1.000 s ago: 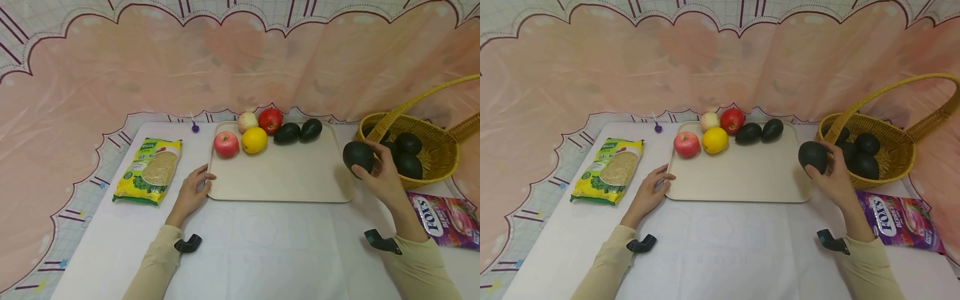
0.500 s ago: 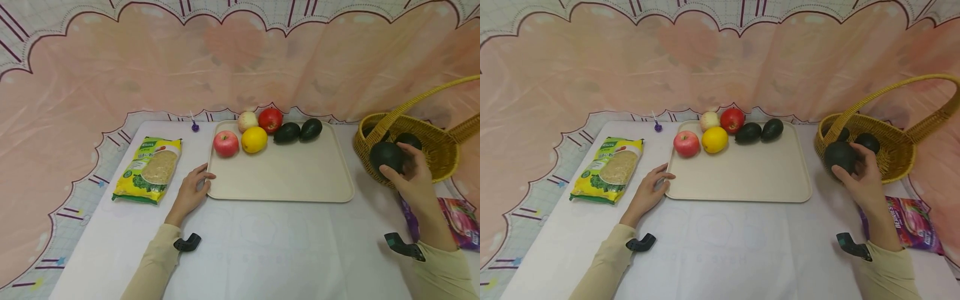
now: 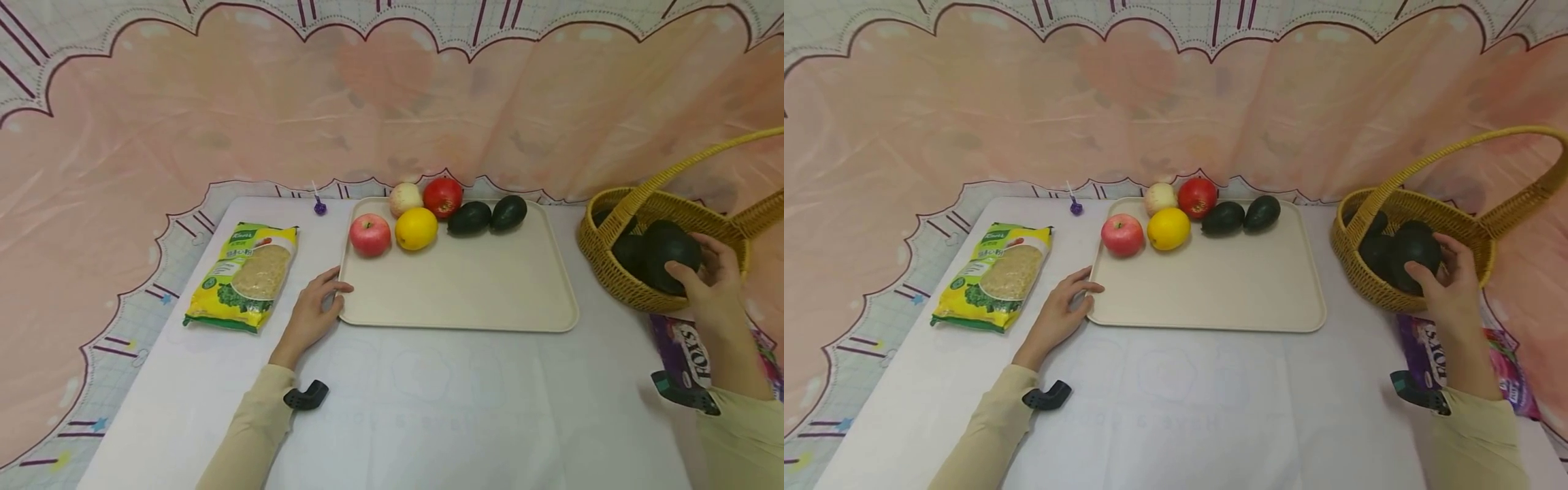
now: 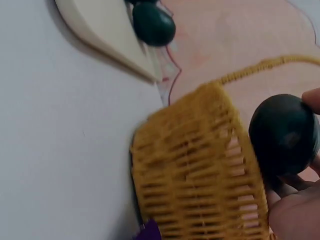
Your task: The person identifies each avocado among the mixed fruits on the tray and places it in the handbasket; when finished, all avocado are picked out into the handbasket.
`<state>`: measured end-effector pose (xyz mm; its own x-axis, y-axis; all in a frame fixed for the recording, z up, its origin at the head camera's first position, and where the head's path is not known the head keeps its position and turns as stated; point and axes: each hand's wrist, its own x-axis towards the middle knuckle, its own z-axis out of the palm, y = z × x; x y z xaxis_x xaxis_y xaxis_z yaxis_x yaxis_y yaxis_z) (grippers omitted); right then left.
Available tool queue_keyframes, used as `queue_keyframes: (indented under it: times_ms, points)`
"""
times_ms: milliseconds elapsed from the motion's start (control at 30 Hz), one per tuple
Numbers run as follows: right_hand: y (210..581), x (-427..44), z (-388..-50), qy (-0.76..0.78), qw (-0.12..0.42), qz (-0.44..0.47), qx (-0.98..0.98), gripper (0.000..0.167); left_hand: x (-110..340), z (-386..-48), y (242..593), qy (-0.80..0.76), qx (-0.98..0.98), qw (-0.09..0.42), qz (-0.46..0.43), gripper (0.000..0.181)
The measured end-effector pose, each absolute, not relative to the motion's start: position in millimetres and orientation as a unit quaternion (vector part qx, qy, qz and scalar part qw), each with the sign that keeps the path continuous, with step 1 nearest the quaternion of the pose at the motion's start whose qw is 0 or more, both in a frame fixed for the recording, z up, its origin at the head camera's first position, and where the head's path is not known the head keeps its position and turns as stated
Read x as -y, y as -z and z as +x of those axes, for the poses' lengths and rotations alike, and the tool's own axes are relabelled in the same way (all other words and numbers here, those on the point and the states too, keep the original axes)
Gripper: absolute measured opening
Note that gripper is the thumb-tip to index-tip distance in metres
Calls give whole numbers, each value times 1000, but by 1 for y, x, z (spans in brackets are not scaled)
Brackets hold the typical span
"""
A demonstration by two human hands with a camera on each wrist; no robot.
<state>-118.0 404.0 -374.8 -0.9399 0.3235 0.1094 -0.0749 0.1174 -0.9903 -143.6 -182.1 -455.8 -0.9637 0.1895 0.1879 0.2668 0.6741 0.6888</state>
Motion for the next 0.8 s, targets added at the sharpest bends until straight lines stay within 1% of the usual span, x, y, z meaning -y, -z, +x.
queue_keyframes:
  times_ms: [67,133,300,467,533,667,800]
  points:
    - [380,-417,-125,-614,155,-118,765,58,182,-144,456,382,914,50,-125,22]
    - [390,-434,-134,-569,147,-142,796,60,182,-144,455,380,915,51,-124,22]
    - [415,-479,-152,-510,126,-157,836,66,181,-144,455,382,914,46,-125,22]
    - [427,-501,-164,-493,113,-164,847,70,181,-144,456,381,915,44,-124,22]
    - [426,-503,-166,-483,111,-167,853,71,181,-143,455,381,915,44,-122,22]
    - [400,-478,-153,-455,92,-177,868,70,181,-143,456,383,915,45,-121,21]
    - [389,-474,-146,-425,82,-189,882,68,182,-143,457,384,914,47,-124,21]
